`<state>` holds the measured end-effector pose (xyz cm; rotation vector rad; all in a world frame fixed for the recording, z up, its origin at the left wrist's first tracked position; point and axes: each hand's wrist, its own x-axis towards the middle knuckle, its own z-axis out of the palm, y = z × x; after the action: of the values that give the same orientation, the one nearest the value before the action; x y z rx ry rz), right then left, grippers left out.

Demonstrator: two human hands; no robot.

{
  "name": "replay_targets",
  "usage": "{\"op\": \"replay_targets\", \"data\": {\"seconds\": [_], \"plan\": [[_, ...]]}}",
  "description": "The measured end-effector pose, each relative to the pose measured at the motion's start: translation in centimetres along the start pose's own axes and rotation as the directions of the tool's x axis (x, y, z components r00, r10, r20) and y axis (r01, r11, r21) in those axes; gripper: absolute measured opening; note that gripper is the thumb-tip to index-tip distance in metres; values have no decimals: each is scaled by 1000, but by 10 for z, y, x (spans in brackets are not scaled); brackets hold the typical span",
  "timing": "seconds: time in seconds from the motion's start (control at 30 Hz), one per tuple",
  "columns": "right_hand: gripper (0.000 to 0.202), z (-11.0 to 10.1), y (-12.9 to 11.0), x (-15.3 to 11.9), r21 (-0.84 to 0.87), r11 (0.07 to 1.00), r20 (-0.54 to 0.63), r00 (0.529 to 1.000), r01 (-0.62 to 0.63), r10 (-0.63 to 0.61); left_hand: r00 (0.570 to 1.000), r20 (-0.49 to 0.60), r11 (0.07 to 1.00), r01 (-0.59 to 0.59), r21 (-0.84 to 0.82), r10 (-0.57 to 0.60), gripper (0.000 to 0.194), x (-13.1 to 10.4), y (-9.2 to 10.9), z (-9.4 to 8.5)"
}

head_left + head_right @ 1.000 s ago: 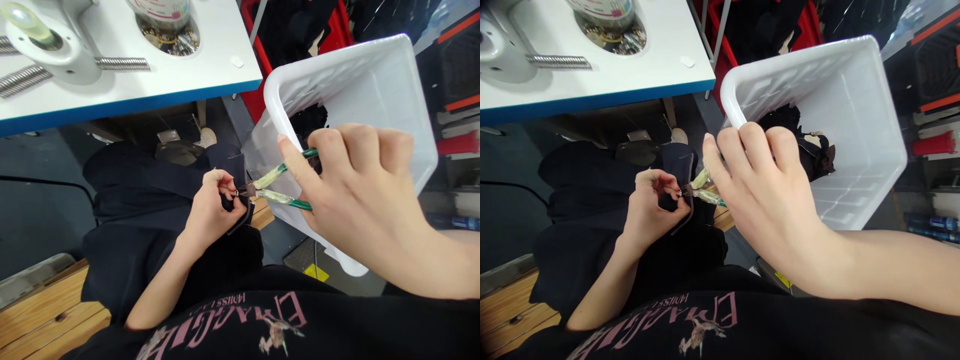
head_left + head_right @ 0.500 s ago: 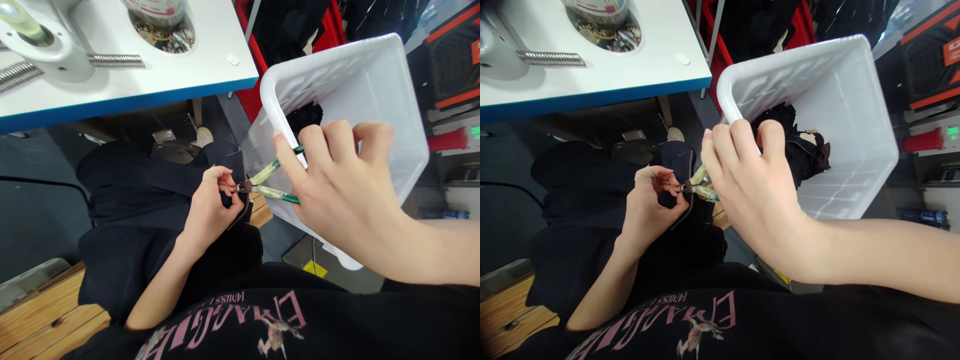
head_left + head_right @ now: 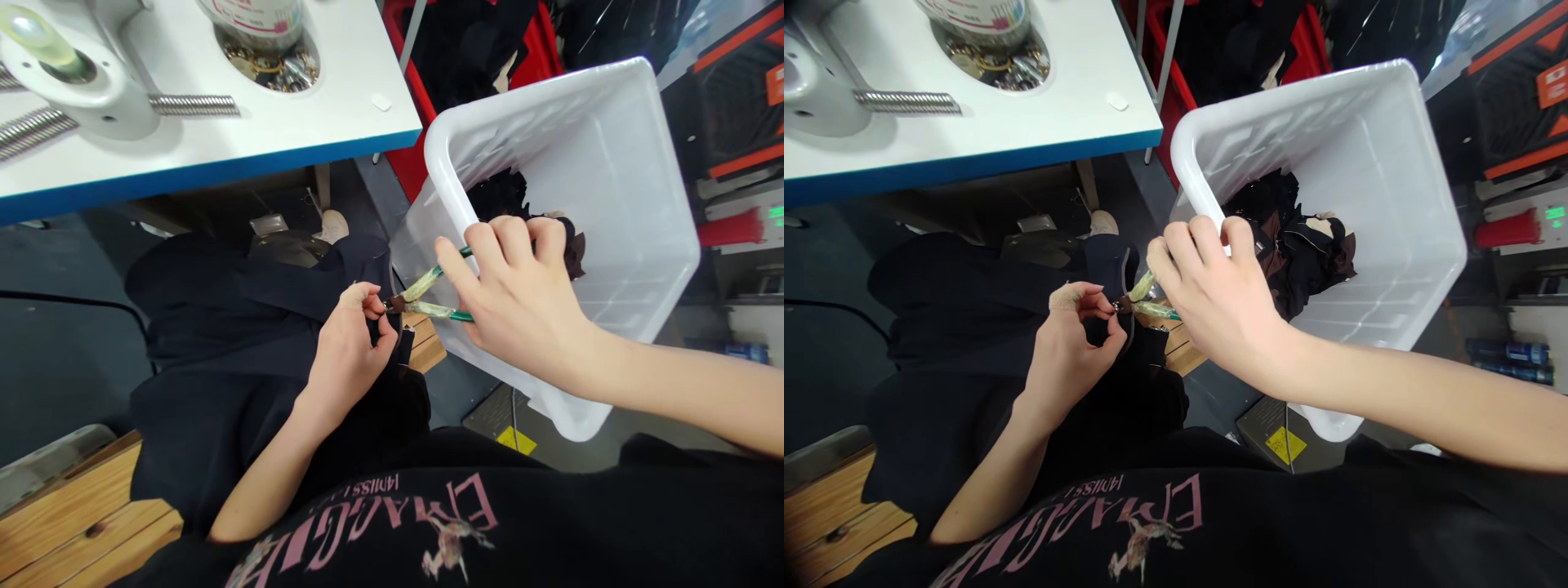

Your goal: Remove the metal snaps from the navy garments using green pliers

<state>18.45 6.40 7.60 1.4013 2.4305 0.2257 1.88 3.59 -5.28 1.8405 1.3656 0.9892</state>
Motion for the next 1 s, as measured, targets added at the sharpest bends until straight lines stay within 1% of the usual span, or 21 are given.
{"op": "replay_targets", "data": {"seconds": [0.1, 0.27, 0.4, 0.47, 0.53, 0.6, 0.73, 0.83, 0.93, 1.0], "plan": [[41, 5, 2, 0, -10, 1000, -8, 1000, 11, -11, 1000, 1, 1000, 15, -4, -15, 40, 0, -3, 0], [31, 11, 9, -1, -15, 1000, -20, 1000, -11, 11, 999, -9, 998, 52, -47, -53, 36, 1, -4, -5], [28, 16, 11, -3, -26, 999, -30, 999, -27, 26, 999, 39, 999, -6, 33, 5, 39, 2, -4, -8], [27, 17, 11, -4, -36, 999, -32, 999, -29, 28, 997, 74, 999, -26, 41, 23, 35, 3, -6, -8], [25, 17, 12, -5, -45, 998, -30, 999, -31, 30, 996, 87, 1000, -21, 20, 19, 25, 5, -8, -8], [23, 15, 13, -6, -58, 998, -24, 999, -33, 31, 996, 84, 1000, -23, 0, 23, 19, 7, -10, -8], [20, 12, 14, -6, -80, 997, -19, 1000, -20, 19, 995, 94, 999, -28, -19, 29, 19, 9, -12, -8], [22, 9, 13, -6, -79, 997, -25, 1000, 8, -10, 995, 97, 1000, -23, -12, 24, 14, 9, -14, -7], [28, 6, 16, -6, -83, 996, -37, 999, 26, -29, 991, 112, 997, -71, 12, 70, 13, 8, -16, -7], [32, 2, 22, -8, -121, 992, -38, 999, 20, -25, 991, 104, 995, -93, 45, 88, 14, 8, -19, -8]]}}
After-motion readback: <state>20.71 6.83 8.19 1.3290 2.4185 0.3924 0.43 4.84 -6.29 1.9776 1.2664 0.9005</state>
